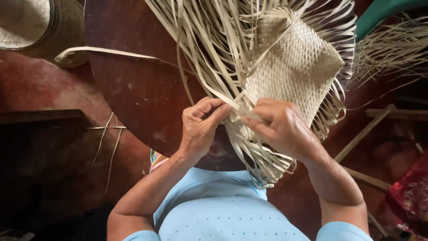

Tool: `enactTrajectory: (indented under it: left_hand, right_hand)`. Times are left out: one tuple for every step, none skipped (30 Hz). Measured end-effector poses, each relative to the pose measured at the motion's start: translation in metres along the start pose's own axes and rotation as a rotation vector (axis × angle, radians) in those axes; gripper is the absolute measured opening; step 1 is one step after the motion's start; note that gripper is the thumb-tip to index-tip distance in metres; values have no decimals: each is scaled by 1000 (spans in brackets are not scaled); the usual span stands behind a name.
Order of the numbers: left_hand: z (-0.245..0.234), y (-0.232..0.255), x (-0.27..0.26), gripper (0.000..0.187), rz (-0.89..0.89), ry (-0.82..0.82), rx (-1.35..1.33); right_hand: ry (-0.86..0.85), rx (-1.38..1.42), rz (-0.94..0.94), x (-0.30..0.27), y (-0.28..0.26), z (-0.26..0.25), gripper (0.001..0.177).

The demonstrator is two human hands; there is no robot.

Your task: A person is weaving a hat by rapidly interlacing dried plant fibers on a wooden table.

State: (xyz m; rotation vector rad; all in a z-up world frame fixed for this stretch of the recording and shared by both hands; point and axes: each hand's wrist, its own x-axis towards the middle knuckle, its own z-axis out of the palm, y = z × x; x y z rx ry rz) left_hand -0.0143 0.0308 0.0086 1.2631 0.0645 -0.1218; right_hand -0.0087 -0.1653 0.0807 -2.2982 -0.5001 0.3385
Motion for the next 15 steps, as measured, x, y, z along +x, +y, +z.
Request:
enactTrajectory:
  left_hand:
    - [1, 5, -1, 8, 12, -1, 12]
    - [2, 10, -2, 9, 23, 1, 23]
    - [2, 11, -3, 9, 24, -1, 24]
    - [2, 11, -3, 8, 50, -3, 37]
    - [2, 11, -3, 7, 76, -5, 50]
    - [3, 9, -4, 7, 77, -6, 49]
    - [4, 8, -4, 7, 96, -17, 57]
    - [4, 6, -4, 7, 114, -28, 65]
    - [4, 6, -5, 7, 114, -29, 65]
    - [5, 5, -5, 7, 111, -23, 63]
    - [5, 5, -5, 8, 109, -18, 62]
    - [5, 4, -5, 8, 109, -17, 61]
    - [5, 3, -5, 8, 110, -11, 60]
    - [5, 2, -5, 8, 110, -4, 59]
    - [4, 2, -4, 8, 110, -2, 59]
  right_hand:
    - [1, 175, 54, 1, 2, 1, 27]
    - [0, 350, 105, 2, 4, 2, 29]
    - [1, 350, 105, 4, 5, 2, 29]
    - [-1, 463, 84, 6, 5, 2, 23]
    - [-3, 576, 62, 9, 6, 3, 16]
    - [-3, 576, 62, 7, 5, 4, 16]
    - [-14, 672, 98, 5, 5, 6, 7]
    - [-25, 768, 136, 2, 4, 7, 3]
    - [-25, 768, 137, 3, 4, 7, 3]
    - [-11, 758, 140, 5, 4, 6, 3]
    - [2, 748, 144, 6, 5, 5, 5]
    - [1, 747, 143, 6, 7, 6, 5]
    - [8, 739, 124, 5, 9, 7, 5]
    - [15, 731, 105, 4, 11, 8, 5]
    - [13, 731, 105, 2, 8, 7, 5]
